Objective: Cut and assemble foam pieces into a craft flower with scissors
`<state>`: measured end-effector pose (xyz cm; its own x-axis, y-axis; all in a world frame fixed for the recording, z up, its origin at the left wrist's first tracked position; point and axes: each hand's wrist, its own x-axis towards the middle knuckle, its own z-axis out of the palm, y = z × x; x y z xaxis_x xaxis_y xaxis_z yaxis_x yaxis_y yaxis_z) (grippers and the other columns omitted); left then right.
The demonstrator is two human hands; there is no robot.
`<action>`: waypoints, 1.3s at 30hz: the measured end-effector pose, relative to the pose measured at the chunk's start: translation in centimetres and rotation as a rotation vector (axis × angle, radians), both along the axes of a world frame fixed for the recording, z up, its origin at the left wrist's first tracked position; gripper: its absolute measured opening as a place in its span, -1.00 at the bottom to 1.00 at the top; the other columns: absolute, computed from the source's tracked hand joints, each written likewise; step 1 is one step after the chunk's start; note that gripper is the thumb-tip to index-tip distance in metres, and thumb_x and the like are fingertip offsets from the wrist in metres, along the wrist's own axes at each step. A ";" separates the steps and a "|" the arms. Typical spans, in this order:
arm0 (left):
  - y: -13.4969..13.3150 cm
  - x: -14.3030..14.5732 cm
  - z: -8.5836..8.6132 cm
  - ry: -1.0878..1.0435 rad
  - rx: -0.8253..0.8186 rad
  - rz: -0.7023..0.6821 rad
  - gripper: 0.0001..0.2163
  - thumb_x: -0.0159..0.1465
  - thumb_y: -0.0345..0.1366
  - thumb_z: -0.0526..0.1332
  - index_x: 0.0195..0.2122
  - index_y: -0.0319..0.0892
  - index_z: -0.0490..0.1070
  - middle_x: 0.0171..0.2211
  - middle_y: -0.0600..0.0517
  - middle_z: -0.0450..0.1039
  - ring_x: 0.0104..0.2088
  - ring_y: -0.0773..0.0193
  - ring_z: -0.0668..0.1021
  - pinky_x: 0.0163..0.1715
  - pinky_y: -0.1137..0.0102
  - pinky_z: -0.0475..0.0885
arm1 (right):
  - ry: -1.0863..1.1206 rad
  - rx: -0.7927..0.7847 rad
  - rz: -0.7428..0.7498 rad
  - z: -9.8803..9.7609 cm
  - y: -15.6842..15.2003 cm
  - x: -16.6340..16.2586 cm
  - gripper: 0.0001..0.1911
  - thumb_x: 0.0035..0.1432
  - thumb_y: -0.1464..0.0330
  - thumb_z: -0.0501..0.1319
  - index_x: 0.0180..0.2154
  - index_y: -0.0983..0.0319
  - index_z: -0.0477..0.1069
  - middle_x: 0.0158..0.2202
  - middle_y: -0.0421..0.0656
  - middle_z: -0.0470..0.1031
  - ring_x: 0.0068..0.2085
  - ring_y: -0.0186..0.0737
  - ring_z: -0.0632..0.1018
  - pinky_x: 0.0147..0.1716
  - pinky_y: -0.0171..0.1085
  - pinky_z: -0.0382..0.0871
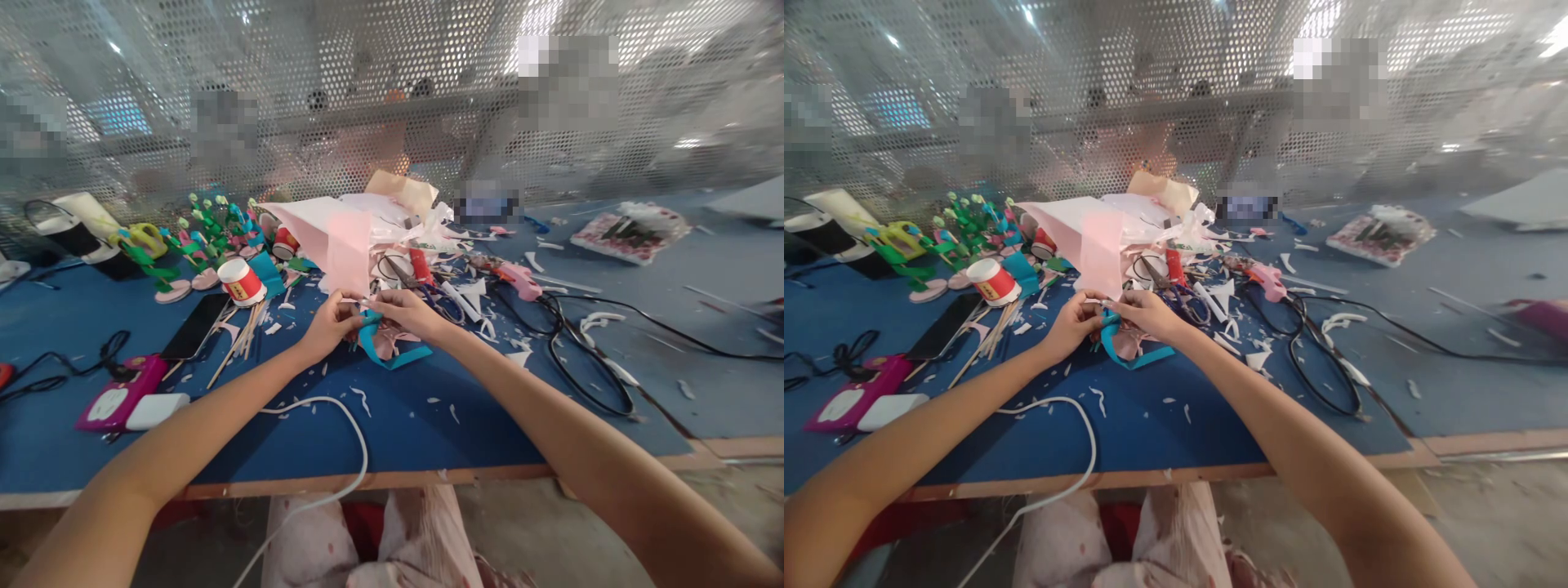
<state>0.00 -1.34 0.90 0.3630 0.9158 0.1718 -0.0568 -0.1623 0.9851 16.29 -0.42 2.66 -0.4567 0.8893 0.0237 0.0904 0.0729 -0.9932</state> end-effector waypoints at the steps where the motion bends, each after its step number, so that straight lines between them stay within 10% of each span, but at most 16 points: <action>1: 0.0 0.0 0.0 0.003 -0.002 -0.002 -0.58 -0.06 -0.15 0.33 -0.26 -0.20 0.20 -0.67 0.23 0.28 -0.71 0.49 0.35 -0.71 0.57 0.24 | -0.019 0.015 0.001 0.0 0.0 0.0 -0.56 -0.23 0.02 0.25 -0.60 0.24 0.20 -0.76 -0.37 0.17 -0.72 -0.50 0.19 -0.73 -0.41 -0.02; 15: 0.0 -0.1 -0.4 0.053 -0.005 0.056 -0.44 -0.17 -0.33 0.39 -0.16 -0.16 0.16 -0.44 0.16 0.32 -0.54 0.44 0.44 -0.55 0.52 0.37 | -0.172 0.433 -0.092 -0.3 0.3 0.2 -0.75 0.01 0.22 0.08 -0.58 0.23 0.17 -0.67 -0.31 0.15 -0.60 -0.44 0.21 -0.59 -0.38 0.05; 23: 0.4 -0.2 -0.5 0.291 0.227 0.082 -0.74 -0.02 -0.28 0.29 -0.28 -0.20 0.41 -0.38 0.04 0.41 -0.38 0.34 0.44 -0.45 0.50 0.33 | -0.347 0.650 -0.095 0.1 -1.3 -0.3 -0.76 0.10 0.28 0.06 -0.55 0.23 0.22 -0.60 -0.26 0.23 -0.54 -0.40 0.26 -0.53 -0.38 0.05; 39: 0.4 -0.2 -0.6 -0.006 0.090 0.137 -0.67 -0.17 -0.42 0.36 -0.34 -0.23 0.38 -0.46 0.11 0.45 -0.41 0.37 0.48 -0.31 0.43 0.38 | -0.447 0.727 -0.280 0.1 -1.3 -0.4 -0.77 0.11 0.30 0.04 -0.54 0.23 0.14 -0.62 -0.27 0.20 -0.58 -0.42 0.23 -0.55 -0.38 0.01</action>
<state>-0.21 -0.91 0.32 0.2341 0.9377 0.2568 -0.0338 -0.2561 0.9660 15.93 -1.71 2.75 -0.3268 0.8041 0.4966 0.5666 0.5873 -0.5780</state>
